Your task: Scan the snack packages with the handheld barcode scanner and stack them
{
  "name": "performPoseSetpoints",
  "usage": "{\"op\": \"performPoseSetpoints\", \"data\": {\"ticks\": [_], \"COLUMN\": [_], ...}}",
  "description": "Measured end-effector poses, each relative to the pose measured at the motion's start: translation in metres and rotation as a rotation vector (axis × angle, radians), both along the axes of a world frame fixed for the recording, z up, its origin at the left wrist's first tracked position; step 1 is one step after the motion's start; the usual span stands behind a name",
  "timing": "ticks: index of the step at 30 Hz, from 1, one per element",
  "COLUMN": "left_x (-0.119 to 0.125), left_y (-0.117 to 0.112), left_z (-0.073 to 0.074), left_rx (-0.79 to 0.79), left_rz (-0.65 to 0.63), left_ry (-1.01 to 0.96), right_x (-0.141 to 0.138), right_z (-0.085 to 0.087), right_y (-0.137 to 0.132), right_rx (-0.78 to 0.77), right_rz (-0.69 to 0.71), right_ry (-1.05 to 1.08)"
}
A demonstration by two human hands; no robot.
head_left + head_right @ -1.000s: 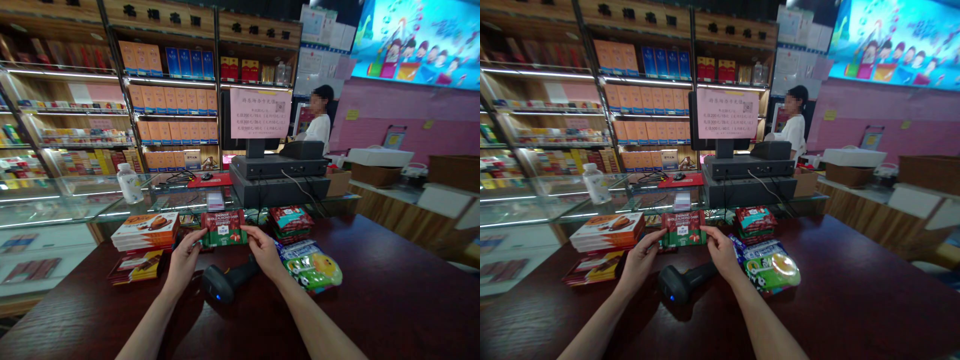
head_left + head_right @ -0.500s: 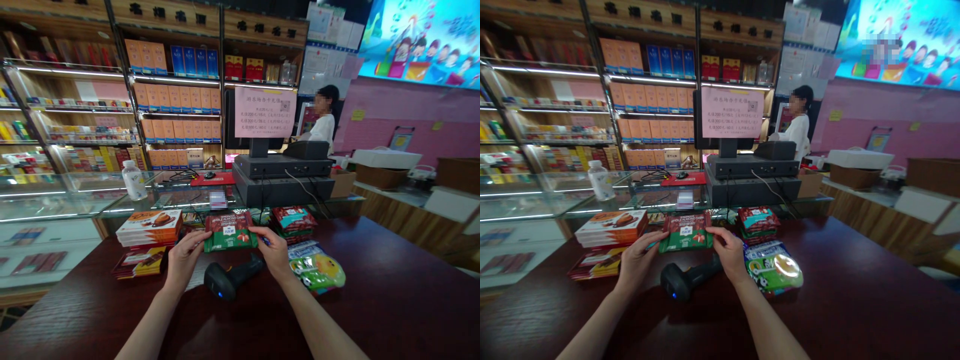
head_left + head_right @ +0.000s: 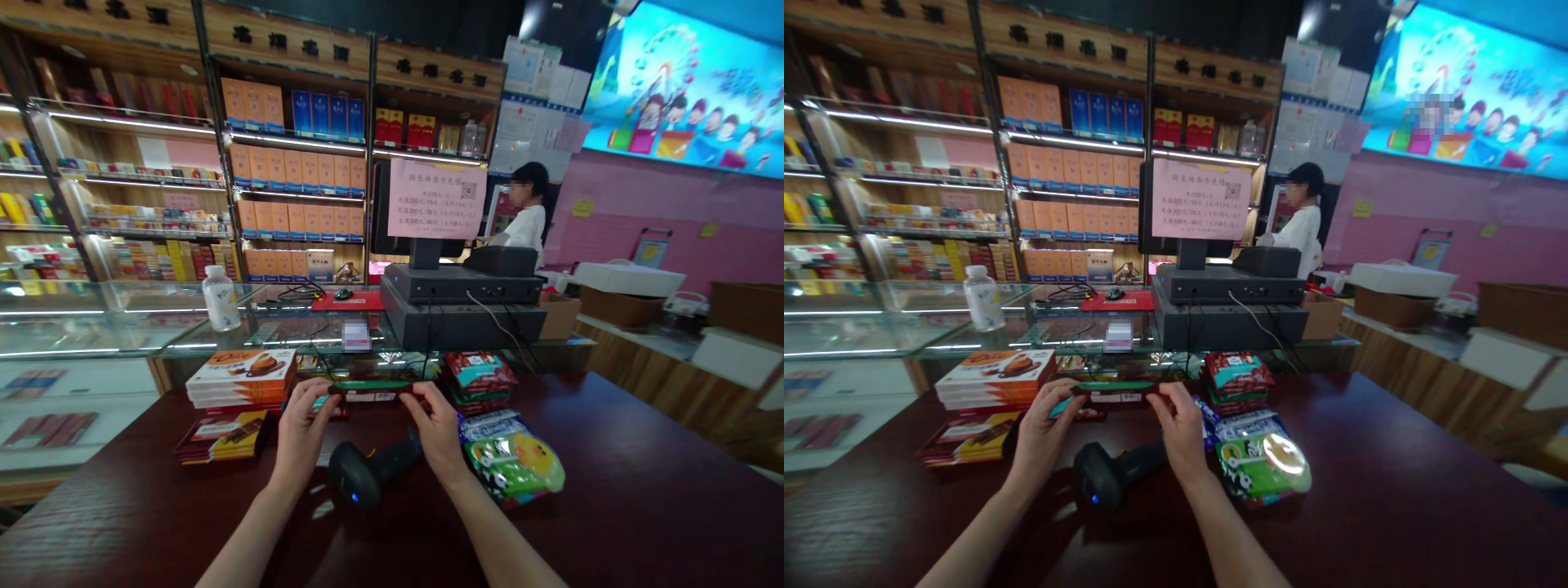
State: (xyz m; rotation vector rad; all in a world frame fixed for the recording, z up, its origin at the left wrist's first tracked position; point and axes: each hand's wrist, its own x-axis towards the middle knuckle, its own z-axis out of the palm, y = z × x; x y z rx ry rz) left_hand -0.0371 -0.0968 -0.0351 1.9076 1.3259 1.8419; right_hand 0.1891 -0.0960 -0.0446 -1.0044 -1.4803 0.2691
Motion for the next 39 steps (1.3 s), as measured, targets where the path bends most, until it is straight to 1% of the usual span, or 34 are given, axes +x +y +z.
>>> {"op": "performPoseSetpoints", "data": {"ticks": [2, 6, 9, 11, 18, 22, 24, 28, 30, 34, 39], "left_x": [0.0, 0.0, 0.0, 0.002, 0.009, 0.008, 0.007, 0.005, 0.004, 0.002, -0.001], "left_y": [0.002, 0.005, 0.005, 0.005, 0.001, 0.003, 0.005, 0.01, 0.012, 0.017, 0.021], "left_z": [-0.004, -0.01, -0.011, -0.01, 0.0, 0.001, -0.001, -0.007, -0.011, -0.019, -0.025], "left_rx": [-0.035, -0.059, -0.082, -0.111, -0.257, -0.324, -0.35, -0.386, -0.399, -0.365, -0.28], "left_rz": [0.009, 0.078, 0.102, 0.099, -0.016, -0.05, -0.087, -0.222, -0.26, -0.242, -0.229], "left_ry": [0.008, 0.039, 0.058, 0.037, -0.143, -0.15, -0.143, -0.193, -0.201, -0.126, -0.047], "right_x": [-0.001, -0.003, -0.006, -0.007, -0.008, -0.006, -0.004, -0.001, 0.0, 0.001, -0.002], "right_z": [-0.001, 0.002, 0.004, 0.005, 0.001, -0.002, -0.002, -0.002, -0.002, -0.002, -0.001], "right_y": [0.0, -0.003, -0.005, -0.006, 0.0, 0.006, 0.009, 0.012, 0.012, 0.011, 0.008], "right_rx": [-0.025, -0.039, -0.071, -0.102, -0.193, -0.267, -0.299, -0.331, -0.36, -0.392, -0.288], "right_rz": [-0.03, -0.058, -0.054, -0.042, 0.012, 0.072, 0.094, 0.143, 0.156, 0.148, 0.153], "right_ry": [-0.028, -0.04, -0.054, -0.056, 0.069, 0.148, 0.192, 0.28, 0.295, 0.266, 0.253]}}
